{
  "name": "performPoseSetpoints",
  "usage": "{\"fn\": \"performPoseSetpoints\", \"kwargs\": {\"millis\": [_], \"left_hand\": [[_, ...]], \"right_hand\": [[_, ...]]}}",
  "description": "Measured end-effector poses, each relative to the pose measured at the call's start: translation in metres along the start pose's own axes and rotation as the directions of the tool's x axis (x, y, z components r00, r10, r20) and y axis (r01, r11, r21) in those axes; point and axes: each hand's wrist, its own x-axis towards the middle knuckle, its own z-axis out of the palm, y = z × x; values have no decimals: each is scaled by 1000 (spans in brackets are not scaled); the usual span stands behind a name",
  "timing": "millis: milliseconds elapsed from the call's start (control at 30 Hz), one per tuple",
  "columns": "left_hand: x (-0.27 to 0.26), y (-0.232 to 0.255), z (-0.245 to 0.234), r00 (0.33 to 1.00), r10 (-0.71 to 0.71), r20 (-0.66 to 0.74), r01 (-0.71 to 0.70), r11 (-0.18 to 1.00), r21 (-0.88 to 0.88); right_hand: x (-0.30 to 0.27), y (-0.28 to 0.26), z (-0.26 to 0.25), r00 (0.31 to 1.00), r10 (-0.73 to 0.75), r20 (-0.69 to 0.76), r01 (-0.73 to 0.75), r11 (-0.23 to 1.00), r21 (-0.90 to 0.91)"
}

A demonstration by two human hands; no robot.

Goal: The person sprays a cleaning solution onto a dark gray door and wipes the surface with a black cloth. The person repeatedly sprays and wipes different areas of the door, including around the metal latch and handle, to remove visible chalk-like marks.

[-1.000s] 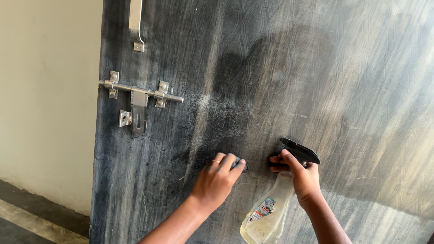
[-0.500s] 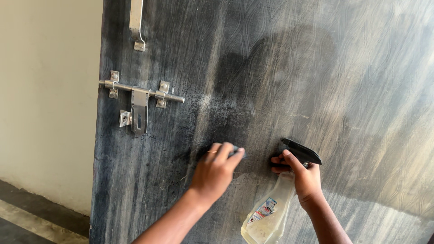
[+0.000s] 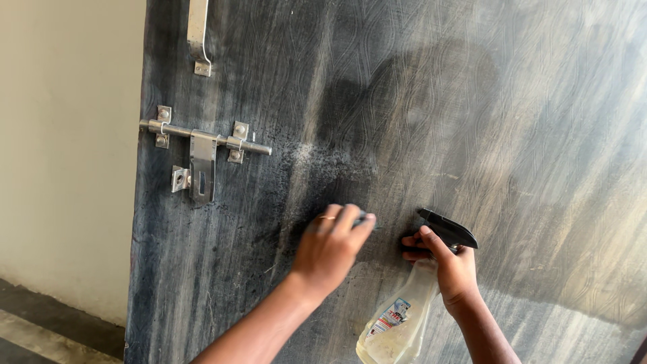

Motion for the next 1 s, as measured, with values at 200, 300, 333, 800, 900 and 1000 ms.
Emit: {"fn": "performPoseSetpoints", "kwargs": {"millis": [200, 300, 333, 800, 900, 1000], "left_hand": [[51, -16, 12, 997, -73, -24, 74, 997, 9], [34, -28, -9, 989, -142, -43, 143, 990, 13], [24, -27, -14, 988, -149, -43, 151, 988, 26], [55, -30, -3, 986, -164, -19, 164, 986, -14], [28, -27, -10, 989, -146, -7, 146, 989, -2], [31, -18, -3, 999, -35, -24, 36, 999, 19]], "right_hand": [[-1, -2, 0, 1000, 15, -8, -15, 1000, -18], [-1, -4, 0, 1000, 31, -7, -31, 999, -24], [-2, -4, 0, 999, 38, -7, -38, 999, -25], [0, 1, -1, 1000, 9, -4, -9, 1000, 1], [0, 0, -1, 1000, 10, -6, -10, 1000, 3], [0, 1, 0, 1000, -3, -8, 3, 1000, 6]]}}
